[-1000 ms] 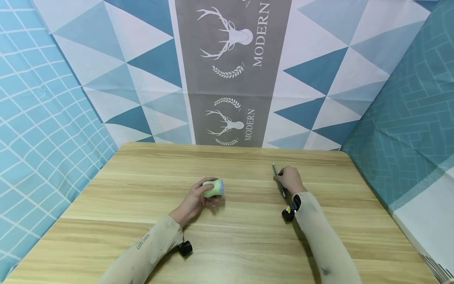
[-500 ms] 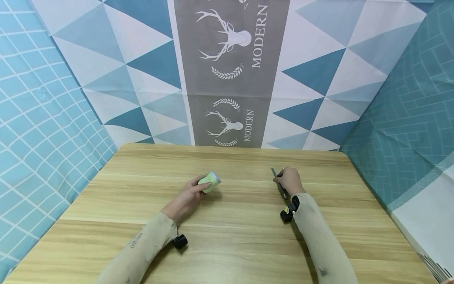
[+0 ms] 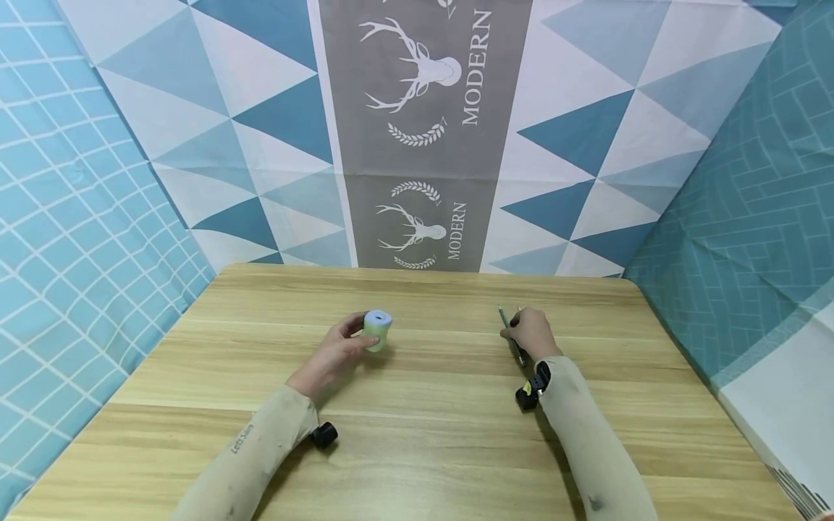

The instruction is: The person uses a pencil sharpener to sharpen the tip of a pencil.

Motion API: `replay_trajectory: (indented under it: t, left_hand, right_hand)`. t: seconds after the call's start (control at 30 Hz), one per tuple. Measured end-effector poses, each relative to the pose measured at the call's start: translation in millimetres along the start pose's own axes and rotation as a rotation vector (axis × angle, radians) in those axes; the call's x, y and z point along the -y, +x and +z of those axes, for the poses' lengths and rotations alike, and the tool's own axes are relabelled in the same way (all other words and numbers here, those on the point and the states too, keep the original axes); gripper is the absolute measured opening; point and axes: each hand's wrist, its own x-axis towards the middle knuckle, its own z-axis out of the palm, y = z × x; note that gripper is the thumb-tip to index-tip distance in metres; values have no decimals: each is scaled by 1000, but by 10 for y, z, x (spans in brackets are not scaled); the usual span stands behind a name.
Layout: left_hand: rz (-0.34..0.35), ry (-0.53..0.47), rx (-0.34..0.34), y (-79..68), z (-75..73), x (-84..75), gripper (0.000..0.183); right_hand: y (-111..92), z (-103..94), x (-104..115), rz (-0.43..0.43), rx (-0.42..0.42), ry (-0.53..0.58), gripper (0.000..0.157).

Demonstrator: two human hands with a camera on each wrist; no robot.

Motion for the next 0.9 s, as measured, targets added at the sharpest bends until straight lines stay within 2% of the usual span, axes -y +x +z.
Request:
replay_trajectory:
  t: [0.23, 0.47, 0.63, 0.73, 0.9]
  left_hand:
    - [11, 78, 30, 13, -68, 48, 62]
    - [21, 145, 16, 36, -106, 79, 60]
    - [43, 202, 15, 47, -121, 95, 57]
    - [58, 240, 34, 57, -128, 118, 55]
    - [58, 310, 80, 69, -107, 142, 54]
  right_hand:
    - [-57, -48, -8, -16, 26, -5, 40]
    - [-165, -134, 70, -6, 46, 116, 46]
    - [-250, -188, 188, -58, 47, 117, 47]
    - [-303, -183, 269, -82, 54, 110, 45]
    - [-409, -167, 372, -101, 119, 143, 47]
